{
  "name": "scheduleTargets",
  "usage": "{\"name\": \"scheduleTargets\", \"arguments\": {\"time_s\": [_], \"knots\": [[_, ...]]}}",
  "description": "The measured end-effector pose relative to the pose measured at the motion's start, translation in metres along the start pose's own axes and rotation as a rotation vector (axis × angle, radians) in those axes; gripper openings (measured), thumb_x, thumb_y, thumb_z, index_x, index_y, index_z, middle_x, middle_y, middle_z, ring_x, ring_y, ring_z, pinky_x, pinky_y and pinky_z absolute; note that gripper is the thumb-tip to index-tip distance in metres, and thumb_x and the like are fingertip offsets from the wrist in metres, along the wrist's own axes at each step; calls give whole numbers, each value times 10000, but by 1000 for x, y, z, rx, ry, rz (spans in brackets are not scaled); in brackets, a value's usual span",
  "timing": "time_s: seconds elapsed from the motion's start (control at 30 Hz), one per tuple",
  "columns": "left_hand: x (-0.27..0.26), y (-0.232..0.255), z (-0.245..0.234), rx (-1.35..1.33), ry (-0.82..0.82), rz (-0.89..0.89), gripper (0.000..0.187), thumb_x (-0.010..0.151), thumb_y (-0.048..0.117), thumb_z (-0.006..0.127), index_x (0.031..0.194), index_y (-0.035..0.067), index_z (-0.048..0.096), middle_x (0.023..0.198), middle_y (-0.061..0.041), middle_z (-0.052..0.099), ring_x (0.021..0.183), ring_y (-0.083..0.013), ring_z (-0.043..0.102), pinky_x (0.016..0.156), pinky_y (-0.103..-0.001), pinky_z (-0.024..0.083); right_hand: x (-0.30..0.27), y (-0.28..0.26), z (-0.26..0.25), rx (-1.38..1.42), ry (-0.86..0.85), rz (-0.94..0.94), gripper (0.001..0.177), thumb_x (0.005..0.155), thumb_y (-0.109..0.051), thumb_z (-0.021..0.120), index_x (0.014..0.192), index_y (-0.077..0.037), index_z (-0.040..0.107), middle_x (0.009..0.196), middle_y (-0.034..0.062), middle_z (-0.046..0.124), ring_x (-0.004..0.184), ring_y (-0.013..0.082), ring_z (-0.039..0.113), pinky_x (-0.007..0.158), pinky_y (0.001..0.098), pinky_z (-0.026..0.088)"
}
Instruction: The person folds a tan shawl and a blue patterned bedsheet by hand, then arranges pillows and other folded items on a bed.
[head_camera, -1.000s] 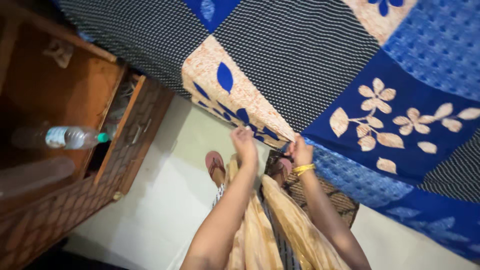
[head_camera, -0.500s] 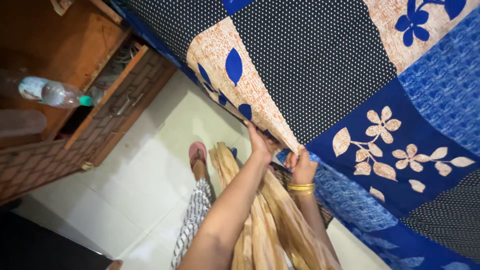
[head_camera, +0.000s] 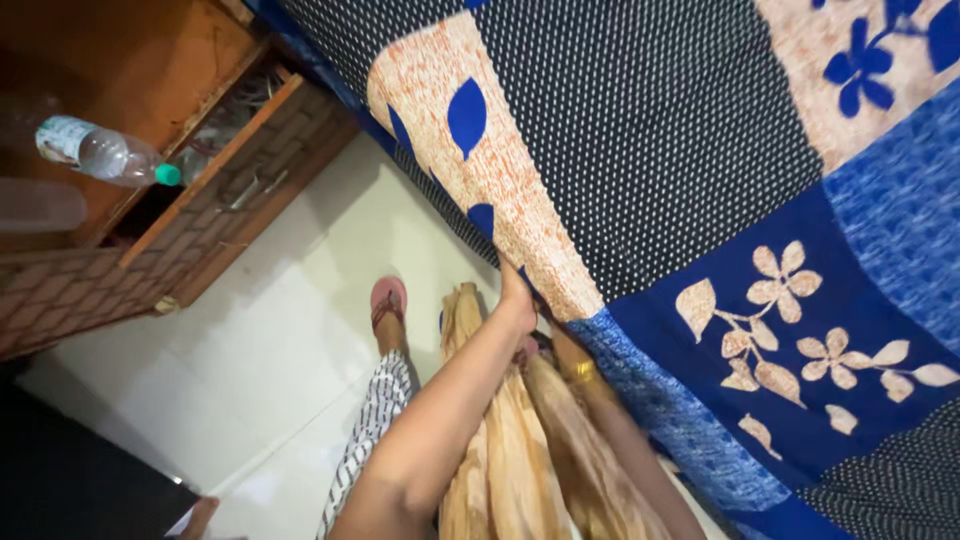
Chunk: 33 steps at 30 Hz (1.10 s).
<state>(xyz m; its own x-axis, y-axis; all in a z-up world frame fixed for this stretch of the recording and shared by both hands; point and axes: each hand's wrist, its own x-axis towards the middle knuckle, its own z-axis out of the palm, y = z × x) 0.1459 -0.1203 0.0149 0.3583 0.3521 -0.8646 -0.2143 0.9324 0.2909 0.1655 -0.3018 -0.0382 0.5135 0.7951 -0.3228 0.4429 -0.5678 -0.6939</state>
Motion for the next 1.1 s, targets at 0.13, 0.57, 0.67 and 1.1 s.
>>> {"name": "scheduleTargets", "arguments": {"time_s": [0.13,0.57,0.67,1.1], "knots": [[6,-1,-10,-5,-99,-32,796,937,763,348,1382,143,574,1324,-64,672,1191,-249,635,992,-426,514,-7,27,18,-106,-19,77,330,1058,-222,465,1112,41,657,1107,226,699,1052,333,668,956,406,505],[-3,5,9,-37,-9,25,814,890,788,367,1404,187,560,1331,-15,670,1214,-215,613,1017,-434,489,-5,20,19,-167,-67,98,330,1022,-223,510,1182,36,637,1162,238,679,1078,357,660,953,416,504],[0,2,7,-112,-17,-2,821,874,791,394,1399,181,559,1349,-34,658,1238,-248,596,1040,-459,469,-5,22,20,-181,-61,109,336,1014,-224,520,1198,34,632,1175,240,674,1084,363,658,952,418,503],[30,-17,-9,-387,-121,-166,889,831,843,420,1310,123,627,1342,-100,642,1211,-336,556,1056,-507,433,-21,0,11,-177,-35,127,388,978,-225,565,1268,29,612,1231,252,654,1111,387,650,950,428,502]]}}
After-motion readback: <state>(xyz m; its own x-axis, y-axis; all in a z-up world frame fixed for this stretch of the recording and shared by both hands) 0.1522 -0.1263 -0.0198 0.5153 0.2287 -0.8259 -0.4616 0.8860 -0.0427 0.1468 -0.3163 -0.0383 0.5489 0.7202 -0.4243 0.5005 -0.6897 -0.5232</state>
